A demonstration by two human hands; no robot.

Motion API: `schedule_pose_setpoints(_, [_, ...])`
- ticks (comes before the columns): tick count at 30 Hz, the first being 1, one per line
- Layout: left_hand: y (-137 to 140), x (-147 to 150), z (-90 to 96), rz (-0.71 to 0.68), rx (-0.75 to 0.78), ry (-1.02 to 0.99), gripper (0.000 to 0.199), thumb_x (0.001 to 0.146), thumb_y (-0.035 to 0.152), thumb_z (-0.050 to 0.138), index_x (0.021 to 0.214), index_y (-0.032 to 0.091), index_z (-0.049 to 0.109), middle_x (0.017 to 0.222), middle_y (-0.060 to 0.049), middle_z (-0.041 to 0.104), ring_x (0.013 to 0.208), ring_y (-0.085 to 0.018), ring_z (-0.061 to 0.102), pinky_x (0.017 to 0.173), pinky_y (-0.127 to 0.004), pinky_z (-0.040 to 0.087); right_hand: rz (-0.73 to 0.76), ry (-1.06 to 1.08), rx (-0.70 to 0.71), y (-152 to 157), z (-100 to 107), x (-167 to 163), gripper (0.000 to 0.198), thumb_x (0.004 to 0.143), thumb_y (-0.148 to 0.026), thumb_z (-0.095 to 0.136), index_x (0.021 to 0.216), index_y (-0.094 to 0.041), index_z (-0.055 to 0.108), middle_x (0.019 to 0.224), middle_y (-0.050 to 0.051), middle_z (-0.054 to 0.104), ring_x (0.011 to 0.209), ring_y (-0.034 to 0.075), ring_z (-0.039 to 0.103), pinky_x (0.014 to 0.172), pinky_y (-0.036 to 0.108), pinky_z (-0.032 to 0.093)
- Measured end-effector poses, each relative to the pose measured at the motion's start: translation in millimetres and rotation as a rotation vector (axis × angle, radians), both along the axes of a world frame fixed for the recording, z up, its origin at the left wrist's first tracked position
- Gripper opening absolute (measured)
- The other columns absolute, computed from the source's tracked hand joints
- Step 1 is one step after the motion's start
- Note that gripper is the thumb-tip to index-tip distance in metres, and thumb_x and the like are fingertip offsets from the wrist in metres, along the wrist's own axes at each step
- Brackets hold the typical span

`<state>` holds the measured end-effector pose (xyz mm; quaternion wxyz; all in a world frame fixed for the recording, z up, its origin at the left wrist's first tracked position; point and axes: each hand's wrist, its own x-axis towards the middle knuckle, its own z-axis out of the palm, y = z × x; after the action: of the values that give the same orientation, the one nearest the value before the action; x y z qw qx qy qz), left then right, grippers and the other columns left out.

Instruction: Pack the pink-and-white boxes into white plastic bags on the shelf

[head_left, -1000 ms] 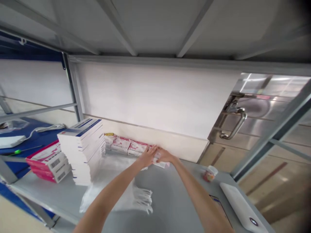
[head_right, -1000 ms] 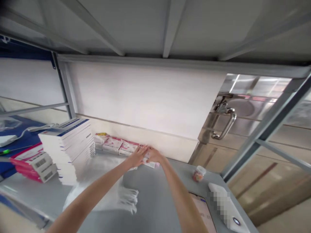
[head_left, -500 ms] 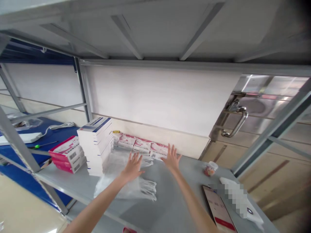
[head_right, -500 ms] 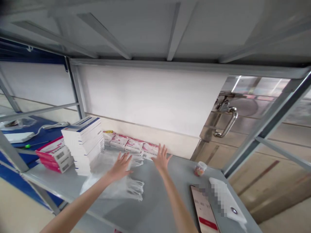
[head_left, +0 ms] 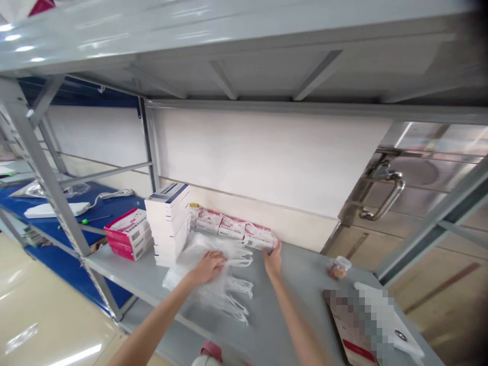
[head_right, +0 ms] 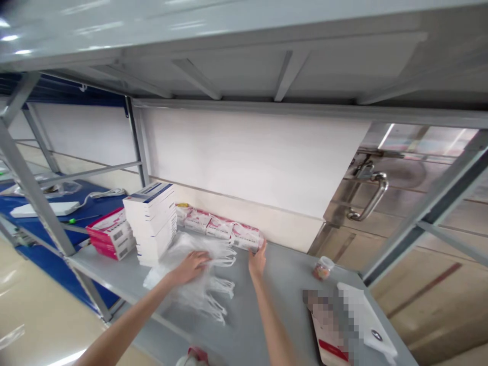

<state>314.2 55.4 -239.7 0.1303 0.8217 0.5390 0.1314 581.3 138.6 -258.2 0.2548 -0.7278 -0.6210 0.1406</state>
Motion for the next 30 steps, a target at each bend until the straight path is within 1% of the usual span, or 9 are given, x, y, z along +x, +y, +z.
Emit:
schedule_pose_setpoints(3, [-3.4, 0.0, 11.3, 0.018, 0.039, -0.004, 0.033, 0.097, 0.022, 0.042, 0.118, 0.021, 0.067, 0.136, -0.007, 0.058, 0.128, -0.02, 0.048, 0.114, -0.041, 0.031, 0.007, 0.021, 0.102, -27.9, -4.8, -5.5, 0.084, 0.091, -0.033, 0.035, 0.148, -0.008, -0.022, 0.156, 0.024, 0.017, 0.147, 0.032, 0.018, 0.112, 0.051, 0.029])
schedule_pose_setpoints(6, [-12.1, 1.3, 32.7, 0.014, 0.062, -0.022, 0.038, 0.099, 0.019, 0.035, 0.123, 0.023, 0.064, 0.133, -0.006, 0.06, 0.129, -0.019, 0.048, 0.114, -0.042, 0.03, 0.108, 0.09, 0.243, -63.0, 8.5, -14.3, 0.08, 0.093, -0.035, 0.034, 0.151, -0.016, -0.016, 0.158, 0.018, 0.014, 0.148, 0.03, 0.014, 0.114, 0.052, 0.025])
schedule_pose_setpoints(10, [-32.7, 10.0, 73.2, -0.059, 0.118, -0.013, 0.044, 0.102, 0.024, 0.026, 0.142, 0.028, 0.047, 0.145, -0.005, 0.049, 0.135, -0.02, 0.041, 0.115, -0.045, 0.026, 0.388, -0.002, 0.414, -108.7, 68.2, -26.6, 0.065, 0.093, -0.041, 0.039, 0.151, -0.023, 0.019, 0.157, 0.011, 0.026, 0.146, 0.027, 0.021, 0.116, 0.048, 0.021])
schedule_pose_setpoints(13, [-50.2, 25.9, 104.7, -0.162, 0.204, 0.023, 0.045, 0.102, 0.026, 0.027, 0.144, 0.028, 0.043, 0.15, -0.005, 0.043, 0.138, -0.02, 0.036, 0.116, -0.043, 0.025, 0.609, -0.089, 0.377, -141.0, 115.8, -28.0, 0.051, 0.09, -0.039, 0.05, 0.139, -0.026, 0.045, 0.141, 0.008, 0.051, 0.133, 0.028, 0.041, 0.113, 0.045, 0.027])
schedule_pose_setpoints(16, [-65.4, 48.6, 130.5, -0.262, 0.27, 0.071, 0.043, 0.102, 0.025, 0.028, 0.141, 0.027, 0.048, 0.151, -0.006, 0.04, 0.142, -0.021, 0.03, 0.117, -0.044, 0.022, 0.592, -0.02, 0.35, -171.6, 140.8, -18.1, 0.039, 0.092, -0.038, 0.044, 0.127, -0.028, 0.058, 0.126, 0.006, 0.062, 0.118, 0.026, 0.054, 0.104, 0.04, 0.039])
schedule_pose_setpoints(19, [-81.2, 76.1, 142.9, -0.277, 0.331, 0.091, 0.045, 0.101, 0.023, 0.031, 0.144, 0.027, 0.041, 0.153, -0.009, 0.036, 0.144, -0.025, 0.024, 0.116, -0.054, 0.017, 0.457, 0.063, 0.377, -196.5, 141.9, 1.3, 0.039, 0.095, -0.034, 0.032, 0.114, -0.026, 0.065, 0.116, 0.008, 0.066, 0.111, 0.025, 0.058, 0.097, 0.036, 0.044])
schedule_pose_setpoints(22, [-108.1, 107.3, 133.0, -0.175, 0.398, -0.018, 0.049, 0.098, 0.021, 0.034, 0.147, 0.026, 0.037, 0.154, -0.012, 0.033, 0.143, -0.028, 0.025, 0.115, -0.059, 0.014, 0.346, 0.087, 0.387, -215.2, 127.6, 26.5, 0.041, 0.094, -0.028, 0.028, 0.106, -0.023, 0.067, 0.105, 0.011, 0.067, 0.103, 0.025, 0.061, 0.092, 0.035, 0.046])
schedule_pose_setpoints(24, [-135.0, 127.1, 113.3, -0.172, 0.402, -0.098, 0.047, 0.097, 0.016, 0.031, 0.14, 0.028, 0.047, 0.15, -0.009, 0.039, 0.137, -0.027, 0.035, 0.115, -0.055, 0.018, 0.312, 0.091, 0.38, -226.5, 113.4, 44.2, 0.041, 0.09, -0.023, 0.029, 0.106, -0.021, 0.067, 0.104, 0.012, 0.067, 0.1, 0.026, 0.061, 0.09, 0.036, 0.047])
schedule_pose_setpoints(30, [-201.9, 145.8, 34.7, -0.815, 0.138, 0.12, 0.03, 0.091, 0.014, 0.045, 0.111, 0.021, 0.067, 0.114, -0.008, 0.068, 0.11, -0.023, 0.058, 0.098, -0.035, 0.042, 0.273, -0.069, 0.196, -263.9, 81.6, 82.9, 0.047, 0.082, -0.01, 0.034, 0.113, -0.024, 0.066, 0.111, 0.008, 0.068, 0.103, 0.025, 0.062, 0.085, 0.034, 0.048])
